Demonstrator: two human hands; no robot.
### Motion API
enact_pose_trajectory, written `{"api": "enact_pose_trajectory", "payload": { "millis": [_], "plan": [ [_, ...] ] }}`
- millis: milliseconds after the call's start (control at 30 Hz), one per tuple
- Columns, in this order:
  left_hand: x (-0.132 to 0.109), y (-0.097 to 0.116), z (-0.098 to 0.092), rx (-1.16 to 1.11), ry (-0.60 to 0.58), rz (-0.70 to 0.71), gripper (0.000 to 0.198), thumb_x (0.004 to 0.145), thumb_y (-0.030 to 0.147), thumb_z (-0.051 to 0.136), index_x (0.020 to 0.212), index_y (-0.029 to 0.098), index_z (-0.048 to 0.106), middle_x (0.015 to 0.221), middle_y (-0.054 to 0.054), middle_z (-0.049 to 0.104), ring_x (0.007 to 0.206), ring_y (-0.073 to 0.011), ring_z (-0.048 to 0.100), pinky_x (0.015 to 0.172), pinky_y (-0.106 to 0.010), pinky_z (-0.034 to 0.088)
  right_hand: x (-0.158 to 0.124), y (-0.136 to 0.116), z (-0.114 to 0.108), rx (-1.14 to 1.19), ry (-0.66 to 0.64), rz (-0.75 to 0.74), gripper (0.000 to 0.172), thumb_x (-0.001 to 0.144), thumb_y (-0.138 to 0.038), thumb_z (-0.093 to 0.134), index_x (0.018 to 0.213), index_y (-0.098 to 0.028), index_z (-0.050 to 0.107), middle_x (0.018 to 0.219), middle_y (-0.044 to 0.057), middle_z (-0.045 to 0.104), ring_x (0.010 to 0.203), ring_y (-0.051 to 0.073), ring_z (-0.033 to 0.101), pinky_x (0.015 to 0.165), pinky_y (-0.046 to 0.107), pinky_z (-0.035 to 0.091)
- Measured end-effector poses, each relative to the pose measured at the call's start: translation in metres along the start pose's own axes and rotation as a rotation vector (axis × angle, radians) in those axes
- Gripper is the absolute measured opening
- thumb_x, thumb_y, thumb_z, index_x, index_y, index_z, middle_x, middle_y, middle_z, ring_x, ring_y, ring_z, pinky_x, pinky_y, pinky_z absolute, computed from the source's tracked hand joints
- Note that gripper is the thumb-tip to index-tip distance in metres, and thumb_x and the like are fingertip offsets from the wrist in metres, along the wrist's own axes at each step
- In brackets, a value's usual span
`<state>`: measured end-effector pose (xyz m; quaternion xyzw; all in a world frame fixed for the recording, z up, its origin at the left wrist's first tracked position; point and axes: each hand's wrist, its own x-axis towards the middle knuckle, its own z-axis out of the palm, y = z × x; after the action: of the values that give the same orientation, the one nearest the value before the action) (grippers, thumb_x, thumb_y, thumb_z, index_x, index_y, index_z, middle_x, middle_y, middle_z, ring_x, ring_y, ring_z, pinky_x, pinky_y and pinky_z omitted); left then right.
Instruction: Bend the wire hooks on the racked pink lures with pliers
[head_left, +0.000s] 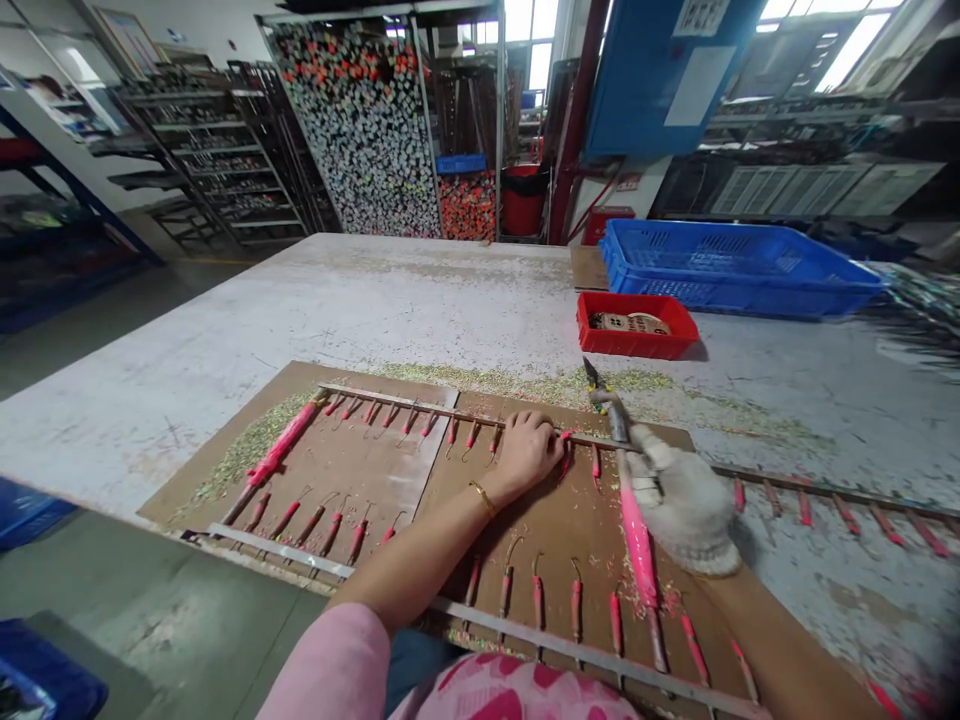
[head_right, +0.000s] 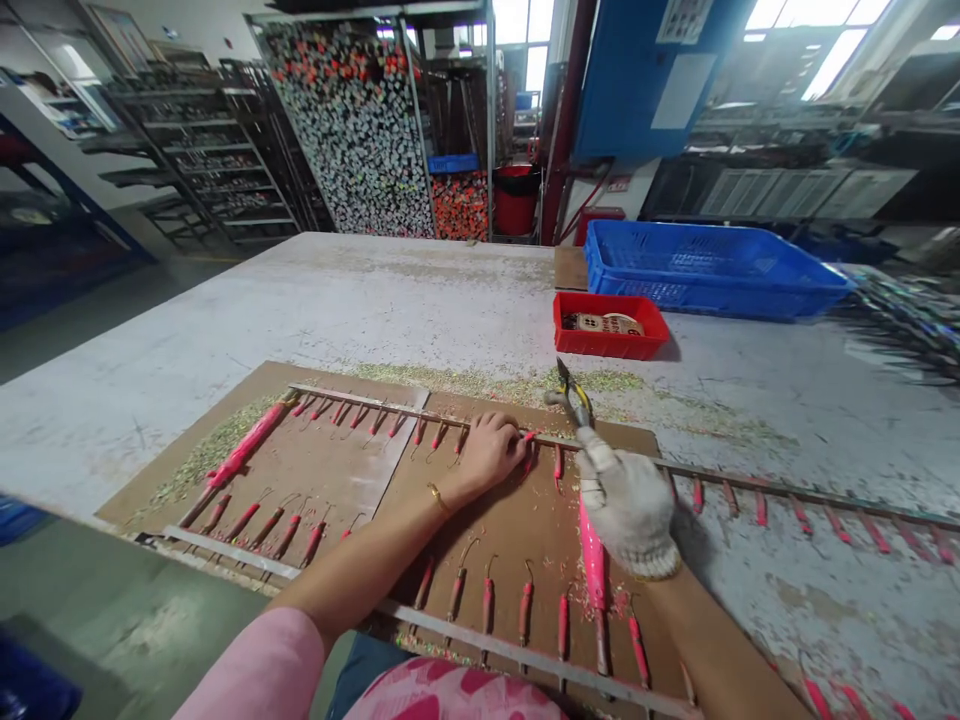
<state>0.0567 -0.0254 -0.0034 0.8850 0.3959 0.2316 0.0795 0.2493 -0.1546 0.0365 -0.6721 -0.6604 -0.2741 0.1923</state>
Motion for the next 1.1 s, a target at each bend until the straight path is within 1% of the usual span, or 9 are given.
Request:
{"api": "enact_pose_trajectory", "payload": {
  "millis": [100, 233, 300, 400, 467, 600, 767, 967, 1100],
  "plan": [
    [-0.0002, -0.0001, -0.0004, -0.003, 0.002, -0.015, 0.019, 0.099, 0.032, 0.063, 0.090, 0.020, 0.074, 0.109, -0.007, 0.071, 0.107, -0.0231, 0.059, 0.097, -0.042, 0.044, 0.0014, -0.0020, 0.0011, 0.010, -0.205, -0.161, 0.041, 0.094, -0.019, 0.054, 0.130, -0.026, 0.072, 0.069, 0.001, 0.065, 0.059, 0.015, 0.050, 0.061, 0.034, 0.026],
    [-0.0005, -0.0007, 0.0006, -0.017, 0.003, 0.010, 0.018, 0.099, 0.031, 0.063, 0.088, 0.021, 0.074, 0.109, -0.006, 0.072, 0.108, -0.0234, 0.059, 0.098, -0.043, 0.043, 0.0009, 0.0012, -0.0014, -0.039, 0.084, -0.001, 0.037, 0.100, -0.032, 0.055, 0.129, -0.018, 0.073, 0.067, 0.003, 0.063, 0.065, 0.018, 0.053, 0.066, 0.033, 0.032],
    [-0.0004, -0.0005, 0.0006, -0.016, 0.001, 0.010, 0.018, 0.099, 0.031, 0.063, 0.089, 0.021, 0.074, 0.108, -0.006, 0.072, 0.109, -0.0235, 0.059, 0.099, -0.043, 0.043, -0.0001, 0.0016, -0.0012, -0.018, 0.122, 0.026, 0.039, 0.099, -0.031, 0.056, 0.132, -0.017, 0.071, 0.070, 0.004, 0.064, 0.067, 0.018, 0.055, 0.069, 0.033, 0.035],
    [-0.0003, 0.0005, -0.0006, -0.007, 0.000, -0.009, 0.017, 0.099, 0.030, 0.063, 0.090, 0.021, 0.074, 0.109, -0.007, 0.072, 0.108, -0.0239, 0.059, 0.098, -0.043, 0.043, -0.0005, -0.0001, 0.0018, 0.035, -0.131, -0.145, 0.043, 0.095, -0.021, 0.054, 0.135, -0.025, 0.069, 0.073, 0.001, 0.067, 0.062, 0.016, 0.051, 0.064, 0.033, 0.031],
    [-0.0003, 0.0010, -0.0013, -0.004, -0.004, -0.005, 0.017, 0.099, 0.030, 0.063, 0.089, 0.020, 0.074, 0.109, -0.007, 0.072, 0.108, -0.0239, 0.059, 0.098, -0.043, 0.043, -0.0002, -0.0001, 0.0025, 0.022, -0.187, -0.176, 0.042, 0.095, -0.021, 0.053, 0.134, -0.026, 0.070, 0.071, 0.001, 0.066, 0.061, 0.016, 0.050, 0.062, 0.033, 0.028],
    [0.0000, 0.0010, -0.0007, -0.002, -0.003, 0.020, 0.019, 0.099, 0.030, 0.062, 0.087, 0.021, 0.073, 0.107, -0.007, 0.072, 0.107, -0.0236, 0.060, 0.099, -0.043, 0.043, -0.0015, 0.0018, -0.0002, -0.043, 0.083, 0.042, 0.040, 0.100, -0.033, 0.055, 0.134, -0.018, 0.070, 0.069, 0.004, 0.064, 0.068, 0.019, 0.055, 0.068, 0.034, 0.034],
    [0.0000, 0.0011, 0.0009, 0.004, 0.004, -0.006, 0.016, 0.099, 0.029, 0.062, 0.090, 0.020, 0.073, 0.107, -0.007, 0.071, 0.107, -0.0238, 0.059, 0.098, -0.043, 0.043, -0.0022, -0.0015, 0.0025, -0.010, -0.184, -0.188, 0.046, 0.093, -0.018, 0.054, 0.136, -0.025, 0.069, 0.071, 0.001, 0.066, 0.059, 0.016, 0.050, 0.062, 0.034, 0.026],
    [0.0002, 0.0013, -0.0003, 0.002, -0.010, 0.016, 0.018, 0.099, 0.029, 0.061, 0.089, 0.020, 0.073, 0.108, -0.007, 0.071, 0.107, -0.0235, 0.059, 0.099, -0.043, 0.043, -0.0036, 0.0032, 0.0020, -0.040, 0.068, -0.030, 0.043, 0.096, -0.028, 0.056, 0.137, -0.018, 0.068, 0.069, 0.004, 0.063, 0.066, 0.019, 0.052, 0.067, 0.034, 0.031],
    [0.0004, 0.0015, -0.0007, 0.007, 0.002, -0.009, 0.017, 0.099, 0.029, 0.060, 0.092, 0.020, 0.073, 0.108, -0.007, 0.071, 0.107, -0.0239, 0.059, 0.099, -0.043, 0.043, -0.0031, 0.0041, 0.0033, 0.002, -0.173, -0.214, 0.047, 0.089, -0.016, 0.056, 0.133, -0.025, 0.069, 0.077, 0.002, 0.069, 0.062, 0.016, 0.051, 0.063, 0.034, 0.027]
  ]
}}
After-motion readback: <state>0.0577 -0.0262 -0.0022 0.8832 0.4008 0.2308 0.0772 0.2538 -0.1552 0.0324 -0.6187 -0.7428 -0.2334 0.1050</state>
